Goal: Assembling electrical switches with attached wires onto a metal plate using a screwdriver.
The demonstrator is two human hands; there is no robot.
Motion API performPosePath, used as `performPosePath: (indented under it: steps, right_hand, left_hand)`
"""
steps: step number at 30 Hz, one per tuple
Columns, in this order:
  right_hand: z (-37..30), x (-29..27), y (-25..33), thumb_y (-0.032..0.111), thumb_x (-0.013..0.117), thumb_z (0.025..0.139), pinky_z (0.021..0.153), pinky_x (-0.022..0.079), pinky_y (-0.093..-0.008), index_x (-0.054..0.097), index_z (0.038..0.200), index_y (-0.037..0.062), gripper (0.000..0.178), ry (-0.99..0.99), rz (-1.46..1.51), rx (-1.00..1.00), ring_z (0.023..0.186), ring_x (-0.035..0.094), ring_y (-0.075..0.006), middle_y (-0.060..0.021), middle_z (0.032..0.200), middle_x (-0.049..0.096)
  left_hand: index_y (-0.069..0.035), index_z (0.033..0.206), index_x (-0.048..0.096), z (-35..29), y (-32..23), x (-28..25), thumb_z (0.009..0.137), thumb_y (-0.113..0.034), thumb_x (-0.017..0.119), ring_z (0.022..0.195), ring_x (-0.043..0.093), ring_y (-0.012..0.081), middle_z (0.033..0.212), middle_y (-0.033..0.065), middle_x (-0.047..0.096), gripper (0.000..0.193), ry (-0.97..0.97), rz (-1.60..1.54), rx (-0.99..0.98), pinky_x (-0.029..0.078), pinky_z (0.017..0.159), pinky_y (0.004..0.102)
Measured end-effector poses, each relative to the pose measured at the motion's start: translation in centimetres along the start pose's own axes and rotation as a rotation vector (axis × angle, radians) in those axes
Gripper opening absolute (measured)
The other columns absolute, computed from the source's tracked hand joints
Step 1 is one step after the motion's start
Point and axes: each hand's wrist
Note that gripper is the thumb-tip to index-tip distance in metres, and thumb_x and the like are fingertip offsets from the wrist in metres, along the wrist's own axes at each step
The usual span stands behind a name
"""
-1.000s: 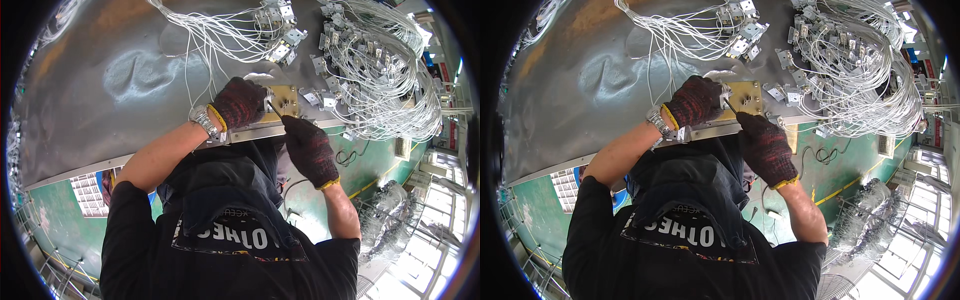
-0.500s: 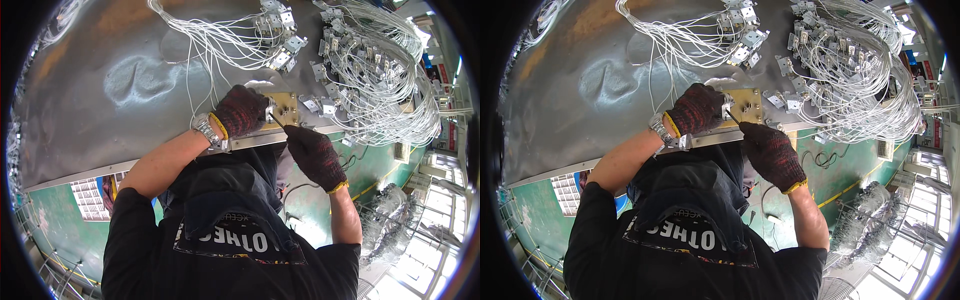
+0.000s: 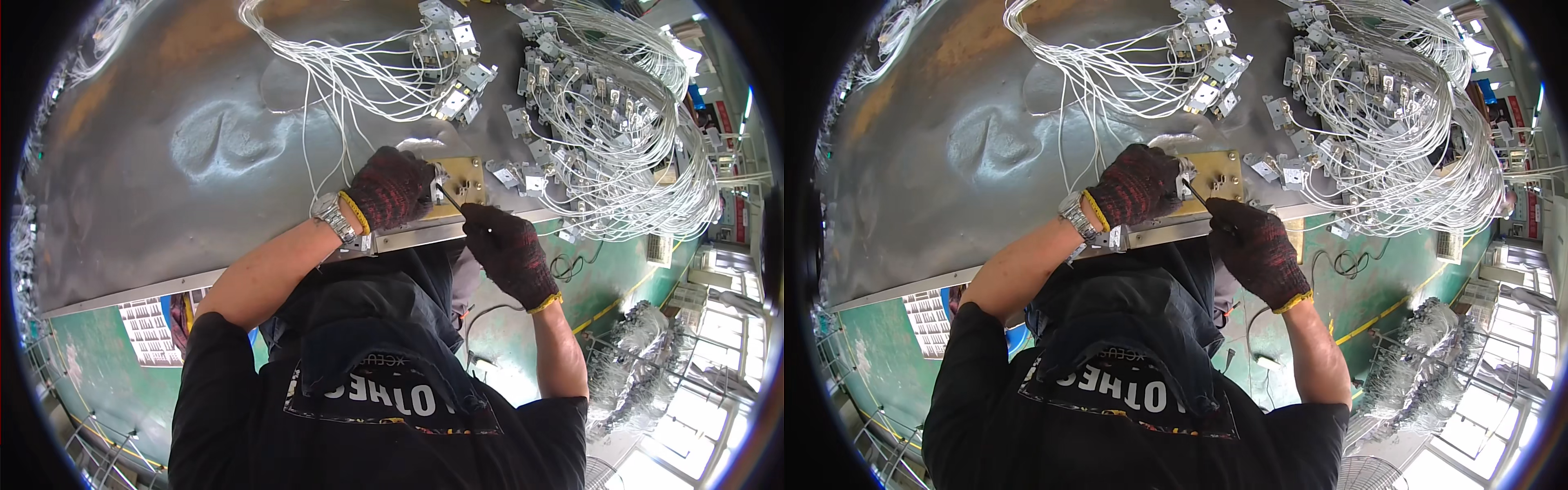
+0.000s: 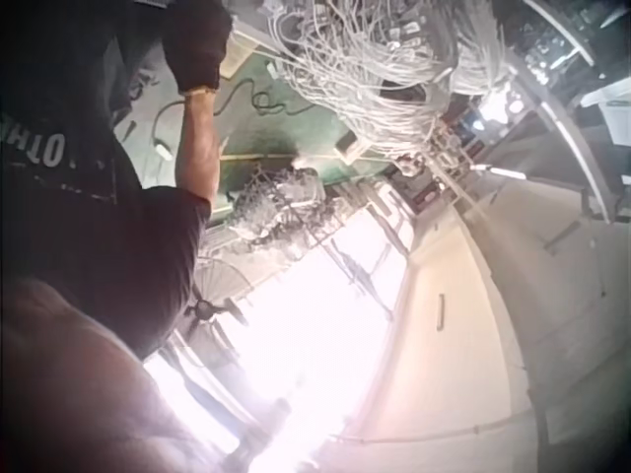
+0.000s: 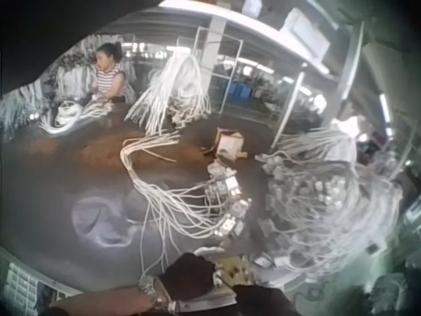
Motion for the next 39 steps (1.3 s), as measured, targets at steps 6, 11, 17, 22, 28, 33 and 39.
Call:
performPosePath:
  steps: [6, 11, 17, 22, 28, 33, 39]
  right_hand:
    - [-0.7, -0.1, 0.6, 0.002, 0.071, 0.091, 0.059, 0.054, -0.0252, 0.063, 0.132, 0.0005, 0.042, -0.101, 0.267, 0.083, 0.072, 0.064, -0.0075, -0.0042, 0.091, 0.070]
    - [1.1, 1.7, -2.4, 0.008, 0.072, 0.091, 0.050, 0.048, -0.0244, 0.064, 0.118, -0.0015, 0.030, -0.109, 0.300, 0.058, 0.059, 0.059, -0.0071, -0.0048, 0.081, 0.068]
    - [6.4, 2.5, -3.4, 0.013, 0.072, 0.093, 0.050, 0.048, -0.0266, 0.064, 0.116, 0.0007, 0.027, -0.316, 0.449, -0.052, 0.058, 0.057, -0.0083, -0.0038, 0.075, 0.061]
    - [13.6, 1.2, -4.0, 0.015, 0.070, 0.094, 0.050, 0.048, -0.0270, 0.063, 0.121, 0.0007, 0.032, -0.651, 0.139, -0.285, 0.059, 0.058, -0.0089, -0.0040, 0.079, 0.064]
    - [15.6, -0.9, -0.2, 0.021, 0.066, 0.094, 0.049, 0.047, -0.0263, 0.066, 0.106, 0.0007, 0.023, -0.316, 0.683, -0.012, 0.057, 0.057, -0.0101, -0.0026, 0.076, 0.062]
    - [10.4, 1.5, 2.8, 0.019, 0.071, 0.092, 0.047, 0.048, -0.0264, 0.066, 0.105, 0.0030, 0.021, -0.242, 0.711, 0.001, 0.056, 0.059, -0.0108, -0.0031, 0.073, 0.062]
    - [3.7, 6.3, 0.2, 0.011, 0.071, 0.090, 0.048, 0.050, -0.0281, 0.063, 0.113, 0.0019, 0.027, -0.305, 0.774, 0.074, 0.056, 0.061, -0.0123, -0.0051, 0.074, 0.065]
  left_hand:
    - [-0.011, 0.118, 0.068, -1.9, 0.0, -1.5, 0.074, -0.036, 0.085, 0.098, 0.068, 0.0336, 0.102, 0.0127, 0.072, 0.053, -0.260, -0.143, 0.047, 0.053, 0.085, 0.0464]
    - [-0.009, 0.118, 0.067, -3.3, 0.7, -3.2, 0.075, -0.041, 0.085, 0.098, 0.068, 0.0364, 0.104, 0.0165, 0.071, 0.056, -0.037, -0.347, 0.084, 0.053, 0.087, 0.0482]
    - [-0.003, 0.090, 0.073, -5.1, 0.7, -6.8, 0.089, -0.058, 0.067, 0.078, 0.070, 0.0391, 0.076, 0.0193, 0.069, 0.055, 0.359, -0.294, -0.179, 0.054, 0.078, 0.0467]
    - [-0.004, 0.117, 0.070, -4.9, -1.3, -5.8, 0.083, -0.053, 0.074, 0.102, 0.068, 0.0362, 0.110, 0.0181, 0.071, 0.059, 0.280, -0.050, -0.114, 0.052, 0.091, 0.0485]
    - [-0.003, 0.145, 0.049, -4.6, -0.1, -2.2, 0.066, -0.034, 0.090, 0.126, 0.053, 0.0389, 0.155, 0.0187, 0.042, 0.095, -0.423, -0.047, -0.169, 0.040, 0.109, 0.0491]
    - [-0.001, 0.145, 0.050, -4.7, 0.2, -1.5, 0.071, -0.038, 0.087, 0.125, 0.054, 0.0377, 0.151, 0.0202, 0.047, 0.091, -0.397, -0.110, -0.279, 0.041, 0.108, 0.0477]
    - [-0.005, 0.139, 0.060, -6.0, 0.9, -2.1, 0.071, -0.043, 0.084, 0.127, 0.054, 0.0359, 0.142, 0.0173, 0.056, 0.082, -0.142, 0.006, -0.103, 0.043, 0.107, 0.0462]
Point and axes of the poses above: each hand's wrist, its own z-axis towards the middle knuckle, its own x-axis out of the palm, y = z × x
